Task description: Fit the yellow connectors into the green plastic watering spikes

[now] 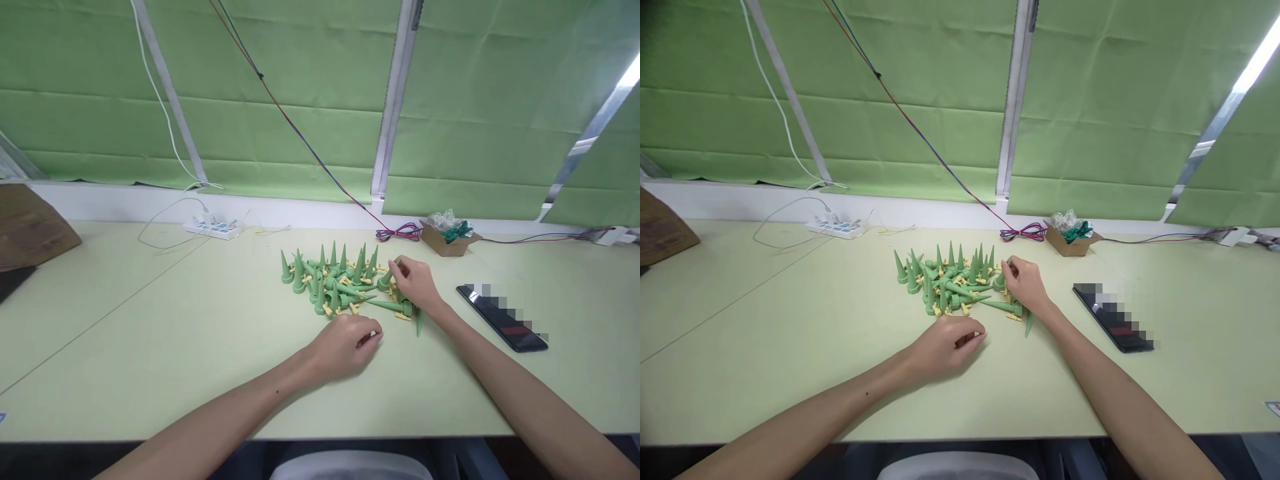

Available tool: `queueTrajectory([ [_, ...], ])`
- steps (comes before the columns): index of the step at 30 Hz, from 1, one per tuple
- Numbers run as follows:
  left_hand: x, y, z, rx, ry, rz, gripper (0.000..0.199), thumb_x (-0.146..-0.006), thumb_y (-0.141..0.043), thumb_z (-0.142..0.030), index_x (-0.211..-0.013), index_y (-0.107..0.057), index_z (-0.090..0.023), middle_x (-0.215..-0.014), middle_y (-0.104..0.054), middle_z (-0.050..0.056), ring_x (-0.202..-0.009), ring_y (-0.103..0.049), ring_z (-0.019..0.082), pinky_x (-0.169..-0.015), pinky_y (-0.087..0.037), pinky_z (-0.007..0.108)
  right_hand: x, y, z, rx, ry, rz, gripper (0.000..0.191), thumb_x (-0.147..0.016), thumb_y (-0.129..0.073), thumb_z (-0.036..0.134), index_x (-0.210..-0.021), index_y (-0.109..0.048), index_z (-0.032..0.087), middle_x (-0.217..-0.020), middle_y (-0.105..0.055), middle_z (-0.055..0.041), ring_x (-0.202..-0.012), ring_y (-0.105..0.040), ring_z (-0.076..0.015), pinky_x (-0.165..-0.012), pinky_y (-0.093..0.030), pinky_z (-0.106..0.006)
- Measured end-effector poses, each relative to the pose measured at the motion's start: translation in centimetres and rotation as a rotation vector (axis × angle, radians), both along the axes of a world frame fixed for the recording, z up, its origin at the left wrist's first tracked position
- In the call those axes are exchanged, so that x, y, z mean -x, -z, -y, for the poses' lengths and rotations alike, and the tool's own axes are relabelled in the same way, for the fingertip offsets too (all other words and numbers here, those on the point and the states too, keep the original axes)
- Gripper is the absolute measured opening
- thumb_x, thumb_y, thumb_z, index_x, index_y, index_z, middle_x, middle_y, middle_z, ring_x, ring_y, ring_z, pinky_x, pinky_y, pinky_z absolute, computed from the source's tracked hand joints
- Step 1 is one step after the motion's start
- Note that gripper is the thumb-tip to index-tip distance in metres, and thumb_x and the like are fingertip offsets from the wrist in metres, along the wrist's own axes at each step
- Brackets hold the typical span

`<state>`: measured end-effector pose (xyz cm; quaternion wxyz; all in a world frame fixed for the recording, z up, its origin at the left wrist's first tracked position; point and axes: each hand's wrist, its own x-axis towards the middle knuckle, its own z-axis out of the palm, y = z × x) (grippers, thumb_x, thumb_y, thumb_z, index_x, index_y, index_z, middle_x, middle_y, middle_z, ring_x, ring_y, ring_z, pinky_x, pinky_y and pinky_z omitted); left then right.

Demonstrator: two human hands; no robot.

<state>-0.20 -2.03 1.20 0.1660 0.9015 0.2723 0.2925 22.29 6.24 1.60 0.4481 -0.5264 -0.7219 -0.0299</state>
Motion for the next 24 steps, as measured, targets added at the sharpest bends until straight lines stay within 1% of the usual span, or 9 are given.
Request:
queueTrajectory([
  [3, 0.1, 0.0, 0.0, -0.003, 0.007, -0.003, 0.022, -0.092, -0.049, -0.015, -0.078, -0.065, -0.016, -0.062, -0.058, 0.0, -0.056, -0.048, 0.012, -0.058, -0.035, 0.026, 0.1, 0.1, -0.2, -0.001, -0.001, -0.011, 0.037, -0.096, -0.048, 0.043, -0.066, -0.048, 0.021, -0.054, -0.048, 0.0023, -0.051, -0.04, -0.0128, -0.056, -0.033, -0.028],
  [8, 0.2, 0.1, 0.0, 0.005, 0.005, -0.01, 0.022, -0.093, -0.048, -0.015, -0.08, -0.066, -0.017, -0.066, -0.061, 0.001, -0.058, -0.05, 0.013, -0.058, -0.036, 0.026, 0.3, 0.4, -0.8, 0.029, -0.019, 0.015, 0.044, -0.098, -0.044, 0.05, -0.065, -0.048, 0.021, -0.055, -0.049, 0.0016, -0.052, -0.041, -0.0135, -0.056, -0.033, -0.028],
  [13, 0.1, 0.0, -0.1, 0.009, 0.023, -0.012, 0.022, -0.093, -0.048, -0.016, -0.08, -0.066, -0.017, -0.066, -0.062, 0.002, -0.058, -0.051, 0.013, -0.058, -0.037, 0.026, 0.4, 0.5, -1.2, 0.087, -0.034, -0.005, 0.048, -0.098, -0.043, 0.057, -0.068, -0.052, 0.02, -0.058, -0.058, -0.0009, -0.053, -0.046, -0.0145, -0.058, -0.036, -0.029],
  [19, 0.1, 0.2, -0.1, -0.005, 0.029, -0.025, 0.022, -0.092, -0.049, -0.015, -0.079, -0.066, -0.017, -0.066, -0.062, 0.002, -0.06, -0.053, 0.013, -0.059, -0.037, 0.026, 0.4, 0.7, -1.4, 0.162, -0.035, 0.002, 0.048, -0.097, -0.042, 0.056, -0.065, -0.047, 0.021, -0.06, -0.06, -0.0021, -0.055, -0.048, -0.0148, -0.059, -0.036, -0.029],
  [24, 0.1, 0.0, -0.1, 0.005, 0.041, -0.034, 0.022, -0.092, -0.049, -0.014, -0.075, -0.064, -0.017, -0.066, -0.062, 0.002, -0.06, -0.054, 0.014, -0.059, -0.037, 0.026, 0.7, 0.4, -1.4, 0.166, -0.029, -0.04, 0.048, -0.095, -0.045, 0.056, -0.062, -0.048, 0.021, -0.058, -0.062, -0.0036, -0.054, -0.049, -0.0155, -0.059, -0.038, -0.029],
])
